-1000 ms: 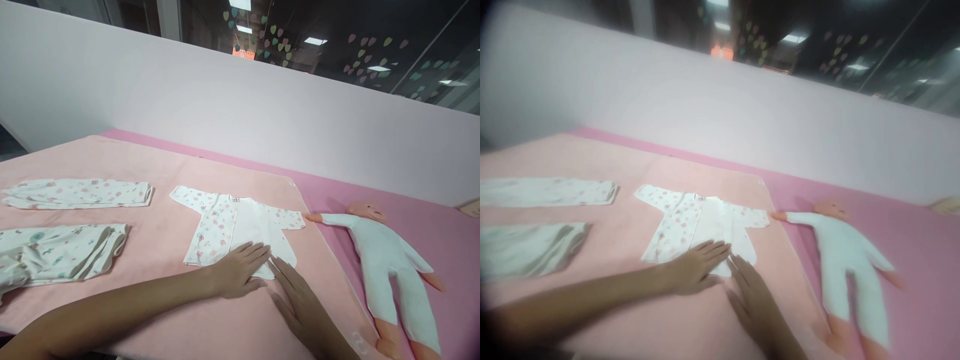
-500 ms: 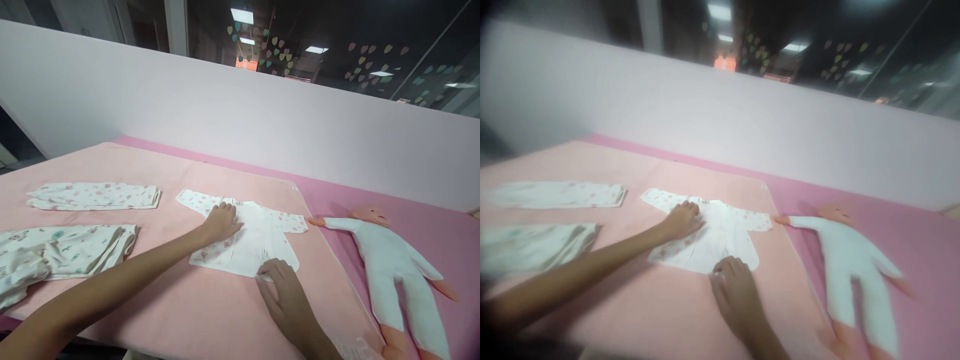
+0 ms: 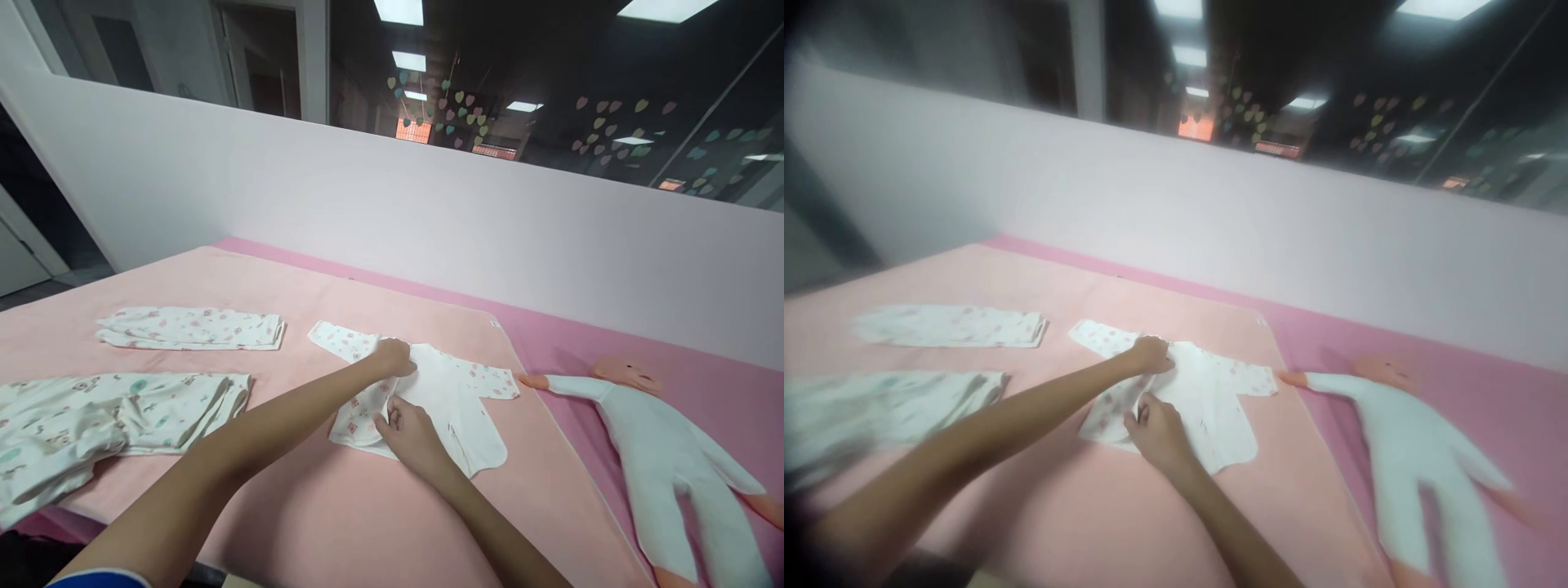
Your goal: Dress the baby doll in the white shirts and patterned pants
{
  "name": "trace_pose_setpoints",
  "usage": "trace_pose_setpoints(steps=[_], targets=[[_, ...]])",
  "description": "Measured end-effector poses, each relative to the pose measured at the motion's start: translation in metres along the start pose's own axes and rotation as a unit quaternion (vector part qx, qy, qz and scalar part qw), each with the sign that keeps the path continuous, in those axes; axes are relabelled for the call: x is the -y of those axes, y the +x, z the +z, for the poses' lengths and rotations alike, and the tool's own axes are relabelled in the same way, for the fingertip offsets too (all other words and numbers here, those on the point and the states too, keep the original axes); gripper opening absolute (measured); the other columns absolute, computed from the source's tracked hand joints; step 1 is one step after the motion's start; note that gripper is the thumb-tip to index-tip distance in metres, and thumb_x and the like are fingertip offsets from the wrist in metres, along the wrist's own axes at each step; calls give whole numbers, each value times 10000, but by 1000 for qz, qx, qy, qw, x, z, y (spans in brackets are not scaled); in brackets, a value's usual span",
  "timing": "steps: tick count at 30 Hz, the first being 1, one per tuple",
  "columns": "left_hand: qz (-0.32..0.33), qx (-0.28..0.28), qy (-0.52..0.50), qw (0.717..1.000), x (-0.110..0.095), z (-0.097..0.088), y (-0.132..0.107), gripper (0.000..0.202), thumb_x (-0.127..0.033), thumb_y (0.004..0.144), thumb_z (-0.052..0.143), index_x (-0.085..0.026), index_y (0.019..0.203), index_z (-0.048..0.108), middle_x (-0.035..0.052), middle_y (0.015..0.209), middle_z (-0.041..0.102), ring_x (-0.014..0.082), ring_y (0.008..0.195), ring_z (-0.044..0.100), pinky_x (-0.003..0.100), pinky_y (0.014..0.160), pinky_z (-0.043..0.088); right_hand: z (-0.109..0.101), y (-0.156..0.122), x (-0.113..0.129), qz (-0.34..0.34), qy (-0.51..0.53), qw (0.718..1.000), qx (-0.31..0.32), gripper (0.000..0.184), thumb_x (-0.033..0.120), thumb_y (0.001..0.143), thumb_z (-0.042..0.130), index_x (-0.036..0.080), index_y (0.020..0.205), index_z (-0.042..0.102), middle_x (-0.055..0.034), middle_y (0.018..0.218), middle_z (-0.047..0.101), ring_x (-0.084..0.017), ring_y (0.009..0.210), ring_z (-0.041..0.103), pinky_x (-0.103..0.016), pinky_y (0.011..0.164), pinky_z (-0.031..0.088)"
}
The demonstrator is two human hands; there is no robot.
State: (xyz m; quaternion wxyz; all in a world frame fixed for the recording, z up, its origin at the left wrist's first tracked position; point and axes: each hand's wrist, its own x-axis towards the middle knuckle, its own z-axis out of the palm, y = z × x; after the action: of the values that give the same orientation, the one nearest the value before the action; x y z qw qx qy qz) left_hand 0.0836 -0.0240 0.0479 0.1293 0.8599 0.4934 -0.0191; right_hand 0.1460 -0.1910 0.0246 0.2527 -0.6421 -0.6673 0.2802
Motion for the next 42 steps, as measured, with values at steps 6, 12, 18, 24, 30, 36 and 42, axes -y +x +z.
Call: trace_pose_setpoints(steps=[6, 12, 18, 24, 30, 36, 42], targets=[[-52, 6, -36, 998, 71, -32, 8, 587, -547, 970, 384, -112, 1179, 717, 203, 1196, 754, 310, 1056, 731, 360, 864, 533, 16, 33, 40, -170, 138, 975, -34, 238, 393, 963, 613, 234, 827, 500, 25, 790, 544, -147, 721, 522, -272, 691, 450], [-105, -32, -28, 994, 122, -34, -1, 490, -446, 960, 422, -94, 1185, 679, 232, 1213, 736, 349, 1117, 703, 424, 921, 508, 30, 49, 48, -347, 52, 930, 108, 273, 348, 1050, 543, 272, 1287, 654, -47, 1353, 657, -217, 1305, 560, -384, 1107, 464], [-59, -53, -58, 995, 130, -10, -4, 405, -521, 943, 492, -174, 1053, 669, 127, 1147, 765, 304, 1037, 706, 406, 951, 488, 38, 28, 23, -360, -12, 921, 145, 515, 322, 1091, 471, 345, 1602, 410, 7, 1673, 387, -215, 1559, 322, -456, 1310, 243], [-42, -89, -95, 991, 121, 1, 3, 330, -468, 996, 449, -206, 1049, 642, 81, 1126, 762, 261, 1029, 688, 404, 1008, 450, 37, 22, 29, -347, 53, 922, 164, 461, 311, 1065, 525, 360, 1524, 517, 19, 1597, 499, -204, 1502, 417, -422, 1277, 331], [-42, -195, -70, 977, 126, 18, -48, 367, -450, 981, 467, -176, 1191, 592, 147, 1252, 683, 325, 1191, 592, 464, 1050, 415, 20, 38, 24, -259, 135, 955, 55, 293, 296, 1065, 499, 302, 1324, 635, -45, 1319, 657, -202, 1223, 615, -369, 1058, 520], [-86, -150, -85, 981, 138, 22, -139, 405, -596, 901, 538, -207, 1000, 592, 139, 1081, 705, 341, 1036, 619, 475, 955, 455, -7, 103, -6, -176, 26, 975, -130, 202, 258, 1013, 501, 240, 1170, 628, -83, 1231, 651, -239, 1102, 591, -398, 959, 512], [-130, -102, -165, 972, 136, 11, -164, 412, -625, 830, 583, -226, 734, 542, 91, 921, 688, 307, 896, 648, 400, 797, 494, -29, 172, -16, -162, -69, 984, -23, 176, 255, 933, 619, 193, 1091, 667, -90, 1181, 659, -263, 1173, 526, -400, 1015, 441]])
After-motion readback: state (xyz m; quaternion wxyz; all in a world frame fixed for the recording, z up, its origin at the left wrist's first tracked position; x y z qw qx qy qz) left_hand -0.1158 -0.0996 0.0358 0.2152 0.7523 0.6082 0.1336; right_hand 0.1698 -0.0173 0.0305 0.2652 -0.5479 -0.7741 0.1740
